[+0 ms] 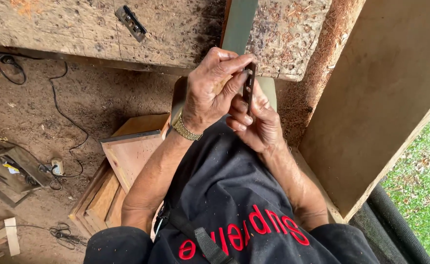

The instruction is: The person sharpens small metal parts on a green sharpening stone attached to a wooden workbench. They repeatedly rub the parts against the stone, inspect them, and occasionally wipe them with a cloth. The person also briefly opens a drawer and handles a small yellow sponge.

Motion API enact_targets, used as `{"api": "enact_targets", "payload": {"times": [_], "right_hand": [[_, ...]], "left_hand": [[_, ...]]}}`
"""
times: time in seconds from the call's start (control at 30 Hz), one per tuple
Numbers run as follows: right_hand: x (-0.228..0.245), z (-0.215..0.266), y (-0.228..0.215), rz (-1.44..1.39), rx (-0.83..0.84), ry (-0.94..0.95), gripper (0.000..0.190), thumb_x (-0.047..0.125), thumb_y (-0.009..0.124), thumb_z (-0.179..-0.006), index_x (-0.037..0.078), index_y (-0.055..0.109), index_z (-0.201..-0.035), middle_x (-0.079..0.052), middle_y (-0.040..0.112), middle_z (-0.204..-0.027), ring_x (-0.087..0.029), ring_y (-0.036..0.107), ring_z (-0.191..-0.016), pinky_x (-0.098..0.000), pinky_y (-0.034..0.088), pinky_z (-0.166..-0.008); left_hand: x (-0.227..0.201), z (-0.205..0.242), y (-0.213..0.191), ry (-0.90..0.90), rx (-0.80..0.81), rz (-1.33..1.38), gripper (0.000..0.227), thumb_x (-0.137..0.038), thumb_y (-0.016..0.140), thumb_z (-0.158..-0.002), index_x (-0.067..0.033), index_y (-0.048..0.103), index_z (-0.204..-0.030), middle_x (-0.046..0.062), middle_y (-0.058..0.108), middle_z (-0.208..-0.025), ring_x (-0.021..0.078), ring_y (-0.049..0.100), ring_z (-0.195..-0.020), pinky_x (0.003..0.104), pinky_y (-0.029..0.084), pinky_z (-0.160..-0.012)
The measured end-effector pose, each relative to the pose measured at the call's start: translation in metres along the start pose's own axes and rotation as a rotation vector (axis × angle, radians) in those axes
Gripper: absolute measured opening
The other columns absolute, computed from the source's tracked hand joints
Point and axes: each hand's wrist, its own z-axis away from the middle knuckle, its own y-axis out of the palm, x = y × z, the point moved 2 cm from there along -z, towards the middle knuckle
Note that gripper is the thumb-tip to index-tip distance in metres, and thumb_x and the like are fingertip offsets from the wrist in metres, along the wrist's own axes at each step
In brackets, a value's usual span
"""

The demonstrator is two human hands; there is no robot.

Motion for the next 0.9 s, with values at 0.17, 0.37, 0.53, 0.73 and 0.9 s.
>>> {"api": "enact_targets", "payload": {"times": [0.17,0.37,0.53,0.73,0.9], "right_hand": [[0.004,-0.004,0.008,0.118,-0.022,-0.004,0.062,0.024,0.077,-0.099,0.019,0.045,-0.152,0.0,0.053,-0.096,-0.006,0.045,-0.071,-0.0231,0.04,-0.067],[0.005,-0.007,0.007,0.179,-0.016,0.002,0.062,0.024,0.076,-0.1,0.019,0.045,-0.153,0.001,0.054,-0.098,-0.007,0.043,-0.072,-0.0244,0.04,-0.068],[0.002,-0.009,-0.002,0.23,0.026,-0.022,0.054,0.019,0.071,-0.105,0.02,0.047,-0.153,-0.001,0.056,-0.094,-0.008,0.044,-0.071,-0.0253,0.039,-0.068],[0.003,-0.011,0.004,0.4,-0.126,-0.172,0.049,0.008,0.066,-0.103,0.014,0.048,-0.147,-0.006,0.065,-0.105,-0.01,0.049,-0.062,-0.0283,0.045,-0.062],[0.011,-0.006,0.017,0.718,-0.141,-0.369,0.045,0.007,0.07,-0.105,0.002,0.055,-0.147,-0.005,0.065,-0.095,-0.008,0.053,-0.066,-0.024,0.046,-0.058]], "left_hand": [[-0.006,0.0,-0.003,0.027,-0.004,0.024,0.024,-0.011,0.068,-0.111,-0.0097,0.065,-0.135,0.007,0.065,-0.119,0.0162,0.071,-0.103,0.024,0.064,-0.087],[-0.006,0.001,-0.008,-0.014,0.017,-0.006,0.024,-0.009,0.067,-0.11,-0.0094,0.065,-0.135,0.008,0.065,-0.12,0.0153,0.071,-0.1,0.023,0.062,-0.083],[-0.001,0.003,-0.01,-0.015,0.032,-0.014,0.026,-0.01,0.065,-0.113,-0.0107,0.064,-0.139,0.007,0.065,-0.122,0.0155,0.071,-0.103,0.024,0.062,-0.086],[0.005,0.009,-0.014,-0.048,0.053,0.103,0.026,-0.012,0.064,-0.113,-0.0094,0.061,-0.139,0.008,0.064,-0.121,0.018,0.069,-0.111,0.028,0.06,-0.095],[0.007,0.024,-0.028,-0.615,0.114,0.826,0.043,0.002,0.066,-0.091,0.0048,0.062,-0.133,0.01,0.071,-0.12,0.0201,0.07,-0.114,0.038,0.063,-0.102]]}}
